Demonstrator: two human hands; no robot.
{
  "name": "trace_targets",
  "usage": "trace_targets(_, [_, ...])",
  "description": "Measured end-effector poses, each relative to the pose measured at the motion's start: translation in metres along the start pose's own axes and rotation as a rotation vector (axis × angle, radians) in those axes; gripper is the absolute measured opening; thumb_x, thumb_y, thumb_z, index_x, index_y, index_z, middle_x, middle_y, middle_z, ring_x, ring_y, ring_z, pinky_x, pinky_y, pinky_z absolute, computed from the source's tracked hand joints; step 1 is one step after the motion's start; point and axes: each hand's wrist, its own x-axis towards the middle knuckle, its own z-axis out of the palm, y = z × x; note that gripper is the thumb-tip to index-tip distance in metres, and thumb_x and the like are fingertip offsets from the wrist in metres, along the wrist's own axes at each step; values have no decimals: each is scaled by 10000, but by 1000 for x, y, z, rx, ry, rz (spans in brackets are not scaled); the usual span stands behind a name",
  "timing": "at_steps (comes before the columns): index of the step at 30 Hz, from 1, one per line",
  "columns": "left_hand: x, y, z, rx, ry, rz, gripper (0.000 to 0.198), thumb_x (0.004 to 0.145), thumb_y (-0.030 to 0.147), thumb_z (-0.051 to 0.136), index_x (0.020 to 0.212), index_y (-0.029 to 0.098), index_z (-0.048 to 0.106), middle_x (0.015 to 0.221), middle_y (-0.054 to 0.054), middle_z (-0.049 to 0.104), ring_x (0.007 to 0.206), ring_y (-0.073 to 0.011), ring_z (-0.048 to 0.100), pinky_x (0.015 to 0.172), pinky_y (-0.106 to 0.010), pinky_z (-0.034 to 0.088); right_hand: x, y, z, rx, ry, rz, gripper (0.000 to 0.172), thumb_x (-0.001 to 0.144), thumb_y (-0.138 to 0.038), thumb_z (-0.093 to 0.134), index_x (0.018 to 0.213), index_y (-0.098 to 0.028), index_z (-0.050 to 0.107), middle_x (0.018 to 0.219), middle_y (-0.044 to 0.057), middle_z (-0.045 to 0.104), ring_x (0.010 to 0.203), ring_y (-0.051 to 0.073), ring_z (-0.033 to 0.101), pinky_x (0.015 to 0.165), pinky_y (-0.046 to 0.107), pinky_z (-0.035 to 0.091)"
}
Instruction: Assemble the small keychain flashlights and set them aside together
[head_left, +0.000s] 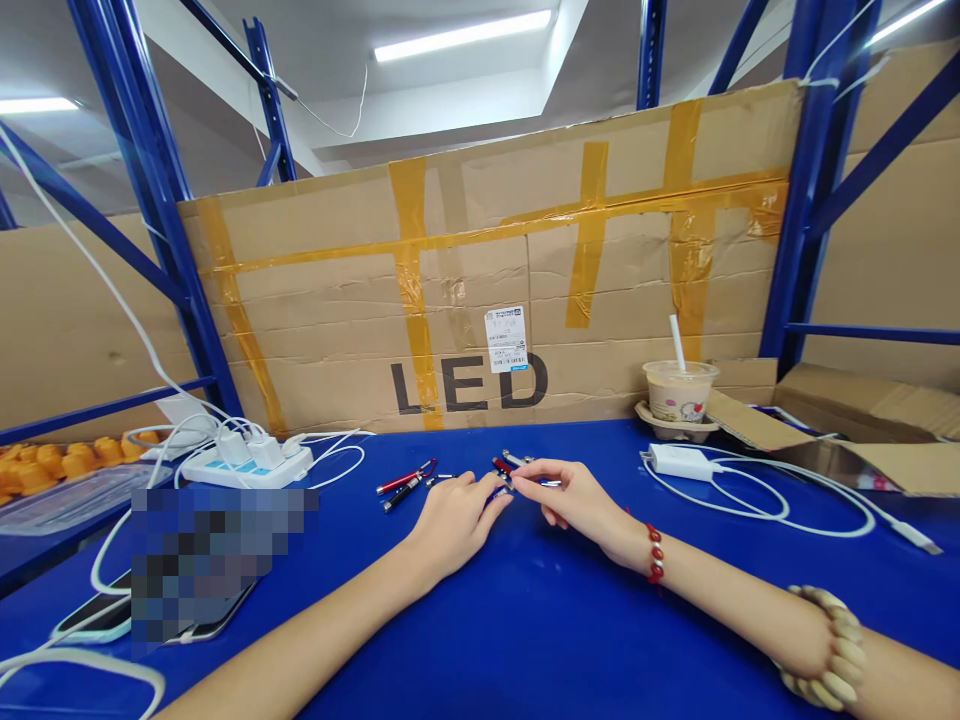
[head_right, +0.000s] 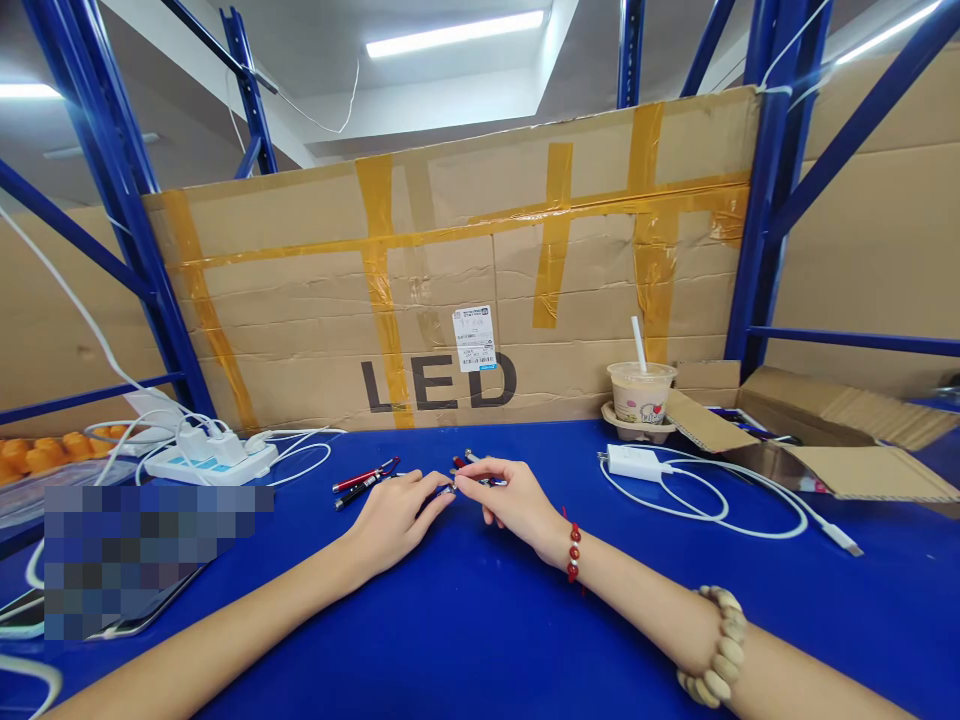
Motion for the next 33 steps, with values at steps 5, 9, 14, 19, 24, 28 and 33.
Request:
trace_targets(5, [0,0,0,-7,3,-23,361,915,394,229,945,188,524,736,-33,566,704,-173,562,648,-283,421,1,2,0,-5,-7,-14,376,687,-473,606,853,-135,612,541,-26,490,387,35,375,376,173,283])
trace_targets(9, [0,0,1,-32,14,-36,346,912,401,240,934,182,506,764,-29,572,715,-168,567,654,-278,420,3,6,-1,-4,-18,-32,386,695,-485,596,857,-135,599,534,-33,484,386,32,373,383,172,285])
trace_targets(14, [0,0,2,-65,21,-22,331,910,404,253,913,177,492,783,-25,578,727,-162,567,659,-272,418,4,8,-3,4,-39,-30,388,675,-483,615,830,-128,594,487,-43,454,382,33,362,389,179,268])
trace_targets(19, [0,-2,2,-57,15,2,330,914,387,252,921,181,509,770,-26,573,719,-163,560,650,-271,412,3,8,-3,21,-46,-17,383,645,-464,645,815,-123,607,522,-36,475,388,29,369,393,184,263])
trace_targets(24, [0,-4,2,-67,41,69,300,916,359,269,979,198,514,781,-19,596,723,-161,555,643,-268,403,1,4,-2,39,-57,2,374,607,-437,677,784,-113,619,532,-33,489,396,26,373,400,187,259])
trace_targets(28, [-1,-8,4,-75,88,141,292,918,345,274,955,185,515,811,-14,619,716,-154,541,633,-262,394,1,1,-3,35,-70,29,356,599,-419,689,769,-115,621,462,-51,450,391,29,363,408,187,249])
trace_targets(33, [-1,-11,6,-98,155,208,290,915,344,290,984,177,517,894,-11,631,752,-152,535,653,-261,403,0,0,-3,75,-78,78,358,569,-401,715,767,-122,609,506,-50,475,392,18,361,410,183,254])
